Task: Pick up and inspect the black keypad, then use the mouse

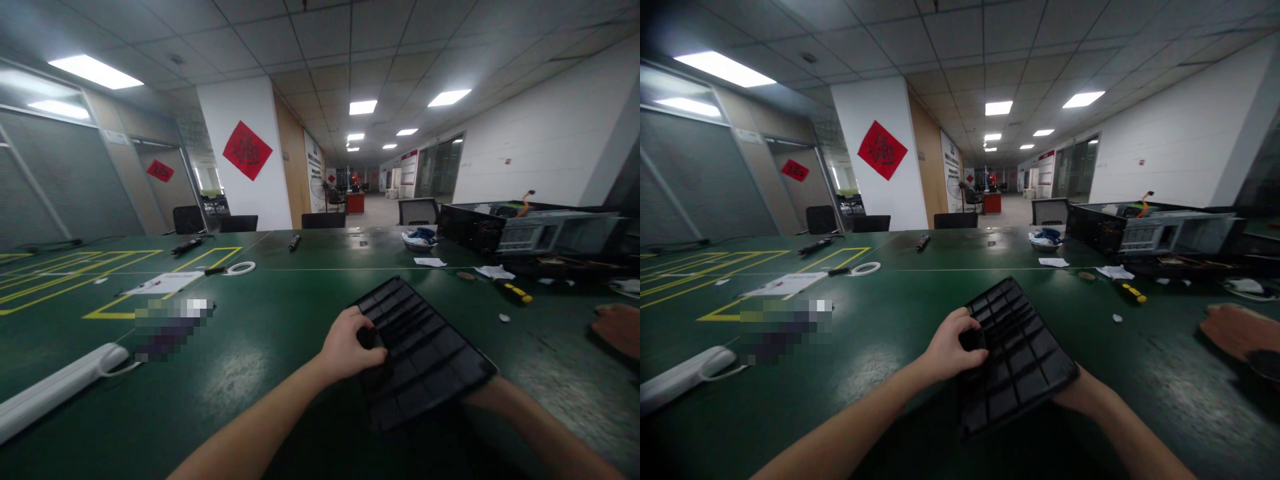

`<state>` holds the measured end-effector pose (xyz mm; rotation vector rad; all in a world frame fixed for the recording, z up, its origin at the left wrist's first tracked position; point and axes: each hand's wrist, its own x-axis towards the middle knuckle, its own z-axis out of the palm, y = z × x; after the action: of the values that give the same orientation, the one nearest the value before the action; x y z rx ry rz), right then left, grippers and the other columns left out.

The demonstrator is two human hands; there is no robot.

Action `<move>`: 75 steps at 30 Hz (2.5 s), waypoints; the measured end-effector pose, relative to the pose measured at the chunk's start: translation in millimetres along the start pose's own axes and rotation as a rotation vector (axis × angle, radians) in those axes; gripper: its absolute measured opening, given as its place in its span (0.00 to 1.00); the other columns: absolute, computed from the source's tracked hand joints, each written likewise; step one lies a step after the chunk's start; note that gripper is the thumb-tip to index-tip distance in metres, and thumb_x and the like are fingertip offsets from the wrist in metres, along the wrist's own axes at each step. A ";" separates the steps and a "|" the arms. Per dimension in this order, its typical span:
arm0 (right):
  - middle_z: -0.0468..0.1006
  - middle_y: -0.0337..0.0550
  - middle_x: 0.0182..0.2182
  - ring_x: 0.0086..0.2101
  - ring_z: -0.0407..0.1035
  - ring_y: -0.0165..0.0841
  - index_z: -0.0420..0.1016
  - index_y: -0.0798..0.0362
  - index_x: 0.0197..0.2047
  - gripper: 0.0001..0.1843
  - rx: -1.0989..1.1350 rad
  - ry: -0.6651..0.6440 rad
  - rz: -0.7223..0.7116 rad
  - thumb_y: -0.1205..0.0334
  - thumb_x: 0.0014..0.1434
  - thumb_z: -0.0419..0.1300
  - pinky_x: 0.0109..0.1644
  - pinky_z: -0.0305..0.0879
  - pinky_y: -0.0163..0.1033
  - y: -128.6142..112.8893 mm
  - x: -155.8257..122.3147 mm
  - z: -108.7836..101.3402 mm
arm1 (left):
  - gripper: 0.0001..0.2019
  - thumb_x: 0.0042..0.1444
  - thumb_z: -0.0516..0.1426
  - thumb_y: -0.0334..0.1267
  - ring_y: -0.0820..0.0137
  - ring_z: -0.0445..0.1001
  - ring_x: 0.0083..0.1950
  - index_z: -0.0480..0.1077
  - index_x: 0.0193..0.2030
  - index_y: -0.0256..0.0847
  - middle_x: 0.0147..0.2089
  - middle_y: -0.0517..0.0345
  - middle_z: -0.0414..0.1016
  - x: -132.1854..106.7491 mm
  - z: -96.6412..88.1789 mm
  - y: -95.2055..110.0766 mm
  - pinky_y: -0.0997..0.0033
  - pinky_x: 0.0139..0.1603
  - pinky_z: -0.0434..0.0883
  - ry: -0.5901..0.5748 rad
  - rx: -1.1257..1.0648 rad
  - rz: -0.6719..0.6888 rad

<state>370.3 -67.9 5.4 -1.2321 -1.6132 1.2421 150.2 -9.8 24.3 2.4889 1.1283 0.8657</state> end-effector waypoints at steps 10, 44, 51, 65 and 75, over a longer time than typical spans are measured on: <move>0.67 0.40 0.43 0.45 0.60 0.37 0.67 0.47 0.42 0.20 -0.611 -0.110 0.013 0.58 0.43 0.60 0.49 0.55 0.43 -18.9 7.6 1.6 | 0.24 0.43 0.51 0.54 0.55 0.67 0.45 0.73 0.35 0.34 0.42 0.44 0.70 40.2 -95.7 -129.3 0.64 0.41 0.61 0.096 0.780 -0.613; 0.68 0.45 0.45 0.46 0.61 0.39 0.64 0.51 0.47 0.23 -0.754 0.200 0.035 0.53 0.47 0.55 0.51 0.57 0.45 13.2 17.8 -37.8 | 0.10 0.56 0.47 0.38 0.65 0.65 0.40 0.66 0.36 0.38 0.38 0.52 0.68 -89.3 -79.4 -107.5 0.64 0.43 0.62 0.164 0.648 -0.107; 0.68 0.52 0.46 0.45 0.62 0.44 0.63 0.59 0.50 0.27 -1.079 0.508 0.333 0.53 0.50 0.49 0.49 0.59 0.46 63.5 22.2 -94.1 | 0.10 0.57 0.45 0.33 0.70 0.67 0.37 0.66 0.34 0.41 0.35 0.55 0.70 -93.9 -74.2 -32.6 0.68 0.40 0.65 -0.093 0.438 0.191; 0.65 0.52 0.51 0.49 0.58 0.50 0.60 0.55 0.53 0.34 -1.211 0.545 0.347 0.42 0.49 0.42 0.48 0.58 0.56 77.3 25.1 -91.8 | 0.23 0.58 0.45 0.47 0.63 0.55 0.60 0.51 0.60 0.50 0.62 0.56 0.54 -97.4 -66.3 6.2 0.58 0.59 0.53 -0.488 0.270 0.294; 0.66 0.53 0.51 0.48 0.59 0.52 0.61 0.56 0.53 0.34 -1.146 0.544 0.336 0.42 0.49 0.43 0.46 0.60 0.57 79.2 26.4 -95.2 | 0.14 0.57 0.45 0.43 0.63 0.69 0.37 0.66 0.37 0.37 0.35 0.49 0.70 -87.8 -84.8 -96.5 0.64 0.38 0.62 -0.150 0.729 -0.386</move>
<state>471.7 -12.9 -47.0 -2.3343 -1.7151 -0.0430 -4.7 -12.1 9.7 2.6191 2.0518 0.1566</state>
